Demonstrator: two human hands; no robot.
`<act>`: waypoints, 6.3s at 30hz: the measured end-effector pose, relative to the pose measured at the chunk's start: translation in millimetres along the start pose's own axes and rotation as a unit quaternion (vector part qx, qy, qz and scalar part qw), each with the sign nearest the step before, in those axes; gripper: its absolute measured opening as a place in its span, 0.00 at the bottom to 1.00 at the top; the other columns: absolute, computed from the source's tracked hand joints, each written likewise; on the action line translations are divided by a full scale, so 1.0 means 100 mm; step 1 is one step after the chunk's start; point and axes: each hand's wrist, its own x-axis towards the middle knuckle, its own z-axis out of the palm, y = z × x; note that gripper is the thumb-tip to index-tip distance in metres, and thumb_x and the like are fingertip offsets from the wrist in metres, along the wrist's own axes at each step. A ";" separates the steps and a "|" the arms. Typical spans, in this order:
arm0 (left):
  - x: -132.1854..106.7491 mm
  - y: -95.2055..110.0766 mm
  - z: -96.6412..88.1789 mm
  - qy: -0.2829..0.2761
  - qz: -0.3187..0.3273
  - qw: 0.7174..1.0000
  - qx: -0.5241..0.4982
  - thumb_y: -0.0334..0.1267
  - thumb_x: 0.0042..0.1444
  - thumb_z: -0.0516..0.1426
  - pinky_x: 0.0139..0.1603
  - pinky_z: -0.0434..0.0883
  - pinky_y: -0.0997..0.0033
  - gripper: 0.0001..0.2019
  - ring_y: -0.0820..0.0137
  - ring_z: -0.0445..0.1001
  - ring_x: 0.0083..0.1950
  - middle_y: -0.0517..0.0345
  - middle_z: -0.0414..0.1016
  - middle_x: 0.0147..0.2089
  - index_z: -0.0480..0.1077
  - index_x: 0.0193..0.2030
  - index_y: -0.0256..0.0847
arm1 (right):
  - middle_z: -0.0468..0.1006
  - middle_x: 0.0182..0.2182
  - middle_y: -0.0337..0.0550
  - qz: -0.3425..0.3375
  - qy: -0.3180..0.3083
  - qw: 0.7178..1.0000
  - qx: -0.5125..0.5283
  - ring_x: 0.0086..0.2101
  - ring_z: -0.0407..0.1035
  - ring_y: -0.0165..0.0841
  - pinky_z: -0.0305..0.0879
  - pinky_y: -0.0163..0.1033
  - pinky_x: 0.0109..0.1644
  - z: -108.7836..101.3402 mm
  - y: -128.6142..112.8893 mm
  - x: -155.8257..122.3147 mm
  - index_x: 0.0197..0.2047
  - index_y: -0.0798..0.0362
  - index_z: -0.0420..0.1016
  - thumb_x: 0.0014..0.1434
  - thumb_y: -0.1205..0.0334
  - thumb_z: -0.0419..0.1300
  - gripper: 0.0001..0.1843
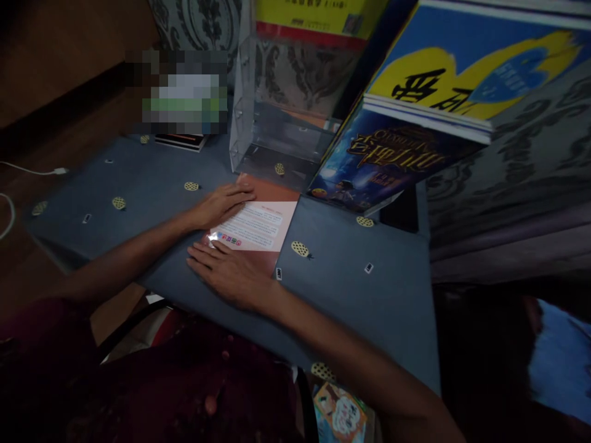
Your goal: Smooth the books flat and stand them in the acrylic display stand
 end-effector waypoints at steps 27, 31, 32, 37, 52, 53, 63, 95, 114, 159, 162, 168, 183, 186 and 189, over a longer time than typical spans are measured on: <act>-0.03 -0.01 0.01 0.012 -0.009 1.000 -0.018 0.43 0.73 0.47 0.71 0.63 0.47 0.21 0.59 0.66 0.71 0.44 0.69 0.69 0.69 0.66 0.40 | 0.65 0.70 0.49 0.066 0.061 0.991 0.103 0.71 0.53 0.36 0.52 0.50 0.76 -0.10 -0.10 -0.94 0.72 0.55 0.62 0.74 0.63 0.51 0.25; -0.02 0.02 -0.03 -0.003 -0.008 1.000 0.001 0.42 0.74 0.46 0.71 0.64 0.49 0.21 0.60 0.65 0.72 0.46 0.68 0.70 0.68 0.67 0.41 | 0.67 0.68 0.47 0.074 0.064 0.986 0.135 0.70 0.55 0.33 0.52 0.49 0.75 -0.17 -0.08 -1.02 0.71 0.51 0.63 0.74 0.62 0.51 0.24; -0.02 0.03 -0.03 -0.004 -0.006 1.000 0.007 0.42 0.74 0.46 0.71 0.64 0.49 0.21 0.60 0.65 0.72 0.46 0.68 0.70 0.68 0.67 0.41 | 0.67 0.69 0.47 0.079 0.069 0.984 0.142 0.70 0.56 0.32 0.53 0.49 0.75 -0.19 -0.08 -1.04 0.71 0.51 0.64 0.74 0.61 0.51 0.24; -0.02 0.03 -0.01 0.009 -0.010 1.000 0.020 0.41 0.73 0.46 0.70 0.67 0.50 0.21 0.60 0.68 0.70 0.46 0.70 0.68 0.69 0.66 0.41 | 0.64 0.70 0.45 0.122 0.093 0.976 0.157 0.71 0.54 0.33 0.51 0.48 0.76 -0.23 0.02 -1.14 0.72 0.49 0.62 0.75 0.55 0.50 0.25; -0.02 0.06 -0.01 0.015 -0.025 1.000 0.005 0.42 0.73 0.46 0.70 0.66 0.48 0.21 0.59 0.67 0.70 0.48 0.69 0.69 0.69 0.66 0.45 | 0.66 0.69 0.55 0.251 0.193 0.947 0.058 0.71 0.54 0.39 0.51 0.58 0.74 -0.31 1.28 -0.85 0.70 0.55 0.65 0.73 0.60 0.49 0.25; -0.01 0.06 -0.02 0.014 -0.028 0.999 0.006 0.41 0.73 0.46 0.71 0.66 0.48 0.21 0.59 0.68 0.70 0.47 0.69 0.69 0.69 0.66 0.45 | 0.66 0.68 0.55 0.258 0.194 0.945 0.047 0.70 0.55 0.39 0.51 0.58 0.74 -0.32 1.29 -0.83 0.69 0.56 0.66 0.73 0.62 0.49 0.25; -0.06 0.05 0.05 0.053 -0.153 0.984 0.079 0.47 0.68 0.50 0.69 0.63 0.40 0.26 0.48 0.65 0.70 0.39 0.69 0.67 0.64 0.68 0.39 | 0.56 0.73 0.57 0.329 0.162 0.930 -0.019 0.73 0.45 0.47 0.46 0.62 0.75 -0.26 0.83 -0.90 0.71 0.55 0.63 0.70 0.51 0.56 0.31; 0.01 0.21 -0.28 0.049 -0.345 0.696 -0.628 0.39 0.50 0.70 0.43 0.79 0.70 0.30 0.62 0.84 0.44 0.49 0.83 0.47 0.66 0.58 0.40 | 0.54 0.74 0.57 0.311 0.195 0.929 0.037 0.73 0.46 0.49 0.49 0.64 0.73 -0.07 0.68 -1.04 0.71 0.49 0.65 0.68 0.47 0.59 0.32; 0.00 0.24 -0.32 0.061 -0.306 0.676 -0.668 0.37 0.50 0.70 0.41 0.81 0.69 0.33 0.62 0.85 0.42 0.49 0.83 0.50 0.65 0.62 0.41 | 0.70 0.63 0.59 0.394 0.345 0.827 0.205 0.46 0.76 0.46 0.78 0.55 0.48 -0.10 0.79 -1.01 0.75 0.49 0.52 0.57 0.51 0.66 0.47; 0.29 0.29 -0.60 0.125 -0.197 0.712 -0.662 0.31 0.55 0.66 0.43 0.79 0.71 0.28 0.65 0.83 0.43 0.49 0.82 0.50 0.69 0.63 0.40 | 0.80 0.29 0.36 0.299 0.384 0.747 0.453 0.26 0.80 0.33 0.74 0.33 0.27 -0.86 0.57 -0.89 0.45 0.49 0.64 0.57 0.43 0.68 0.24; 0.37 0.36 -0.78 0.162 -0.129 0.755 -0.623 0.35 0.54 0.68 0.51 0.78 0.66 0.25 0.62 0.82 0.50 0.51 0.82 0.52 0.73 0.60 0.42 | 0.82 0.34 0.41 0.256 0.430 0.778 0.380 0.31 0.81 0.34 0.78 0.37 0.33 -1.03 0.52 -0.89 0.45 0.49 0.66 0.61 0.44 0.66 0.20; 0.12 0.40 -0.95 0.074 0.007 0.908 -0.412 0.46 0.61 0.64 0.61 0.73 0.58 0.13 0.59 0.80 0.56 0.48 0.83 0.51 0.82 0.48 0.43 | 0.83 0.48 0.47 0.217 0.456 0.837 0.210 0.53 0.78 0.40 0.75 0.47 0.56 -0.90 0.41 -1.05 0.45 0.49 0.75 0.67 0.57 0.60 0.07; -0.45 0.40 -0.30 -0.099 0.062 0.988 -0.101 0.34 0.68 0.56 0.75 0.57 0.41 0.23 0.58 0.63 0.74 0.47 0.65 0.72 0.66 0.69 0.48 | 0.77 0.59 0.55 0.235 0.314 0.919 0.047 0.63 0.68 0.45 0.72 0.59 0.62 -0.11 0.62 -1.30 0.54 0.50 0.78 0.68 0.69 0.52 0.17; -0.43 0.41 -0.34 -0.116 0.066 0.988 -0.080 0.34 0.69 0.55 0.76 0.56 0.42 0.23 0.58 0.62 0.74 0.48 0.65 0.72 0.65 0.70 0.48 | 0.77 0.60 0.53 0.240 0.301 0.923 0.026 0.63 0.67 0.45 0.71 0.60 0.62 -0.08 0.65 -1.31 0.56 0.49 0.78 0.68 0.70 0.52 0.19; -0.47 0.41 -0.35 -0.117 0.066 0.989 -0.062 0.33 0.69 0.53 0.76 0.57 0.43 0.24 0.58 0.62 0.74 0.49 0.64 0.73 0.64 0.71 0.49 | 0.76 0.61 0.52 0.245 0.279 0.929 0.000 0.64 0.66 0.45 0.67 0.62 0.64 -0.07 0.65 -1.30 0.57 0.49 0.77 0.67 0.71 0.52 0.20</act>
